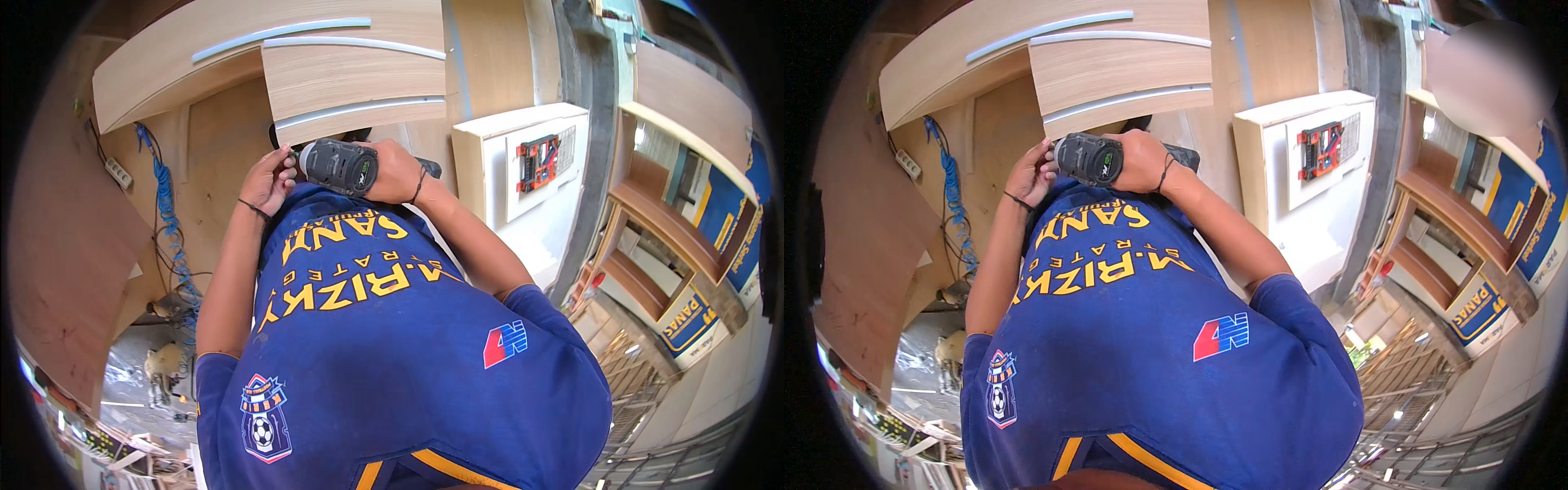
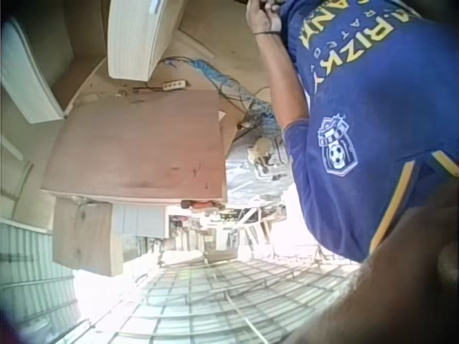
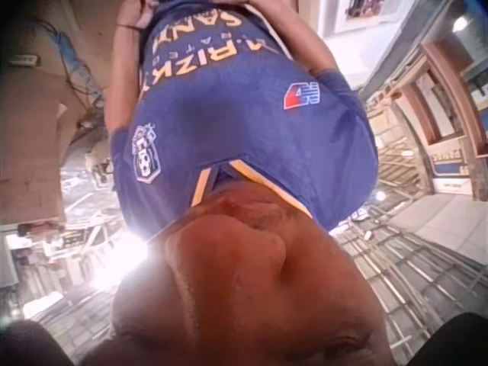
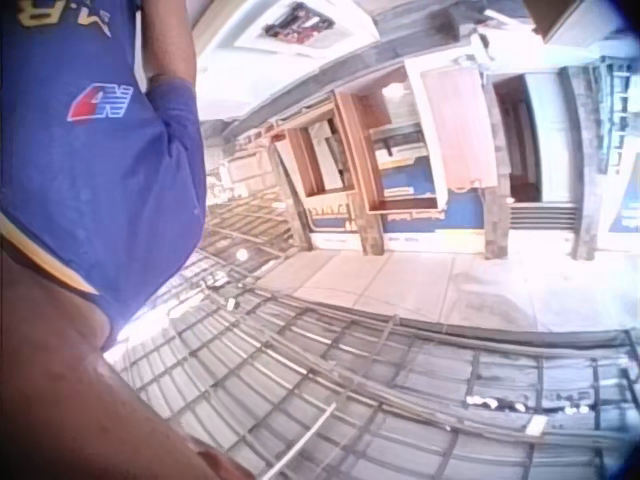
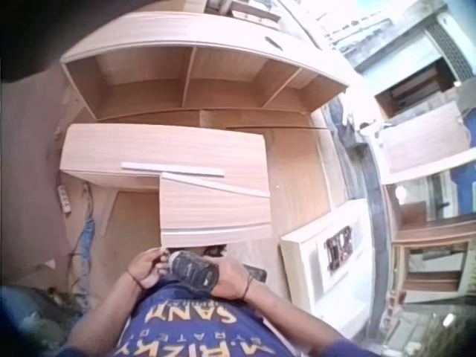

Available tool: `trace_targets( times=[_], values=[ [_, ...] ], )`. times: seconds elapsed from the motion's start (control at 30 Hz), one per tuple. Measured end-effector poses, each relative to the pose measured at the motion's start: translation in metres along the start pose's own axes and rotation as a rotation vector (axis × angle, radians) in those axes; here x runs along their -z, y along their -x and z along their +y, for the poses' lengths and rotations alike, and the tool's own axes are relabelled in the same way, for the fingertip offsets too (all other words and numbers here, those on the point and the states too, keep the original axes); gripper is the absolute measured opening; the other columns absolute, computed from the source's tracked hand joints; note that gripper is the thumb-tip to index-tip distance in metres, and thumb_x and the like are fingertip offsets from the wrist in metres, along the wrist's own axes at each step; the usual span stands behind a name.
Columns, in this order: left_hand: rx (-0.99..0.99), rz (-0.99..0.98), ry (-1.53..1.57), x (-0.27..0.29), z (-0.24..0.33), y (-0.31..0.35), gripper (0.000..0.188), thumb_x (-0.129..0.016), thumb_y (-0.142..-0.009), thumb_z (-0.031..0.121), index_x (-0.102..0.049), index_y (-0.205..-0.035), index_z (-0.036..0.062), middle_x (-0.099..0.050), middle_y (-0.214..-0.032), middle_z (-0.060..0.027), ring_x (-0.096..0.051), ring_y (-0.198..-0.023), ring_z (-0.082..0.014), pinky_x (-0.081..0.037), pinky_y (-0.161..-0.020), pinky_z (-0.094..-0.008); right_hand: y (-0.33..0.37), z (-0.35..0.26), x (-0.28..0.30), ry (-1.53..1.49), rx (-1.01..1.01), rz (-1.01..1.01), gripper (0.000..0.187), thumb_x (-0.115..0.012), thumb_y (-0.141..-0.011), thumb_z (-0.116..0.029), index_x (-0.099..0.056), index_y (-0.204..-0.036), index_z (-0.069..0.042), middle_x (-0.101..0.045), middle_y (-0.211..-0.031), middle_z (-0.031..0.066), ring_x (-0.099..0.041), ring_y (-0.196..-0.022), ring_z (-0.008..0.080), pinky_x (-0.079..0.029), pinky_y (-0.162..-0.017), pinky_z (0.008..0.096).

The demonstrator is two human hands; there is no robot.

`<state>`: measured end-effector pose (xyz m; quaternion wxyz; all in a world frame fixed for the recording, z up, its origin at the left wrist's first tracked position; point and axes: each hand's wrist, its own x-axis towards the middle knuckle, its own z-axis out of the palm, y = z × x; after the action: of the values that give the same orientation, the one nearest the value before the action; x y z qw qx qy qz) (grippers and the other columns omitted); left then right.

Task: The person aligns a white strip against the edge of a wooden cabinet, marks a position with a pencil, and uses an angle grinder to cut the strip while sitting on the floor.

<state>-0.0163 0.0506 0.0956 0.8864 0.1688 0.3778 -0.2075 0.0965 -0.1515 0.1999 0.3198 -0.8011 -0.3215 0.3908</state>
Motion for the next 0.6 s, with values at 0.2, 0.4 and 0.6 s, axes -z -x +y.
trace_targets(
  times=[0.2,0.4,0.6],
  values=[
    [0.103,0.058,-0.124,-0.006,0.013,-0.017,0.018,-0.059,-0.089,0.026,-0.051,-0.08,0.0126,-0.045,-0.064,0.0064,-0.037,-0.049,-0.0018,-0.035,-0.046,-0.0169,0.002,0.019,-0.014,-0.058,0.07,0.18,0.029,-0.07,-0.068,-0.024,-0.062,-0.09,-0.007,-0.063,-0.076,0.0179,-0.061,-0.072,0.0362,-0.05,-0.064,0.0405],
    [0.1,0.086,0.107,-0.006,-0.004,-0.045,0.02,-0.063,-0.086,0.024,-0.052,-0.076,0.0108,-0.047,-0.06,0.0045,-0.041,-0.046,-0.0033,-0.038,-0.04,-0.015,-0.001,0.027,-0.016,0.046,0.16,0.177,0.028,-0.067,-0.071,-0.02,-0.061,-0.095,-0.006,-0.063,-0.079,0.0171,-0.06,-0.073,0.0372,-0.049,-0.064,0.0405],
    [0.142,0.138,0.11,0.0,-0.018,-0.044,0.021,-0.065,-0.084,0.029,-0.052,-0.076,0.0142,-0.045,-0.061,0.0074,-0.039,-0.047,-0.0014,-0.036,-0.039,-0.0146,-0.011,0.017,-0.005,-0.02,0.02,-0.007,0.027,-0.066,-0.07,-0.015,-0.062,-0.095,-0.005,-0.063,-0.081,0.0193,-0.06,-0.076,0.0376,-0.05,-0.065,0.0376]
  ],
)
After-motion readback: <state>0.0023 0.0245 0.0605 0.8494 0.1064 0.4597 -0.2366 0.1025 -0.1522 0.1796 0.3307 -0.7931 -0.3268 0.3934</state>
